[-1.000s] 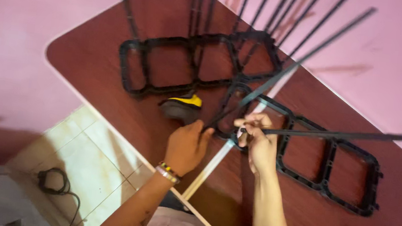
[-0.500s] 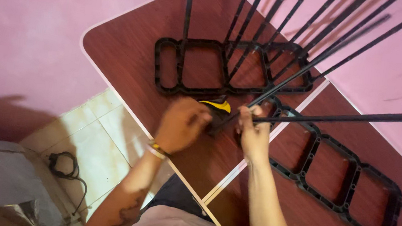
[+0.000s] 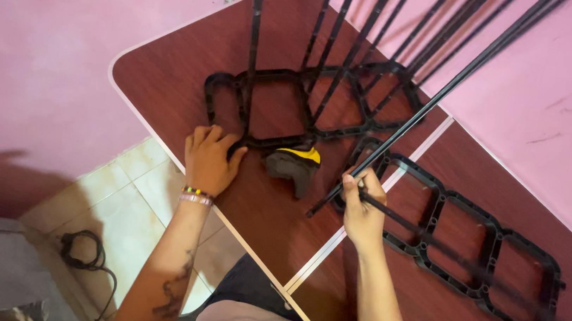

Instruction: The person assembles a black plastic rack by inserting vertical rods into a base frame, wiping the rods with a cloth, and securing the components together on a wooden table.

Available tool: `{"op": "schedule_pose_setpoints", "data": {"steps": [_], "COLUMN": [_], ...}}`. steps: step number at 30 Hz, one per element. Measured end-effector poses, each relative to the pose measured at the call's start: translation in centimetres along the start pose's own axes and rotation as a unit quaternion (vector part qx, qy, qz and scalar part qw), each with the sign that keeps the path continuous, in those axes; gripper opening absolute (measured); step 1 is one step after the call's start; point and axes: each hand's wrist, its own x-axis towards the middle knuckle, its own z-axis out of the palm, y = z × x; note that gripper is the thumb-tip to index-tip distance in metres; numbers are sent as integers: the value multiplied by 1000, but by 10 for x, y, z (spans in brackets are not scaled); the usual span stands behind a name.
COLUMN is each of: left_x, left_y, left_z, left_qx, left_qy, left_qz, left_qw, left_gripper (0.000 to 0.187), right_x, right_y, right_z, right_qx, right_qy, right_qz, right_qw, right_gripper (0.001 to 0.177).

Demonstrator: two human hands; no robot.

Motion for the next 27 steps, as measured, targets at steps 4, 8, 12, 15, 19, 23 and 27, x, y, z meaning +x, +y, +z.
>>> {"op": "schedule_pose_setpoints", "data": {"steps": [4,8,12,15,19,23,27], "left_x": [-18,-26,-17,-6,1,1,-2], "left_y": [13,31,61,77,97,114,105], "left_z": [-21,-22,-1,14,31,47,37], "left_qx": [10,30,64,75,27,-23,-135], "left_qy": [-4,-18,-16,-33,-66,-104,-112], "left_qz": [-51,-90,-99,-105,-110,-66,-4], "left_qw": [999,995,993,991,991,992,984], "left_gripper": [26,31,31,32,37,38,46], "right_x": [4,0,4,7,11,12,8], "right_y": [-7,-6,3,7,6,-4,-23], "right_z": [-7,-4,1,-2,-9,-15,-8], "right_qx": [-22,-17,-9,-12,0,-34,-14], "right_qy": [-9,-54,-91,-89,-92,-57,-45], "right_qz": [8,-18,-20,-4,-6,-13,-34], "right_qw": [1000,998,996,996,996,998,998], "right_gripper": [20,16,19,18,11,6,2]}}
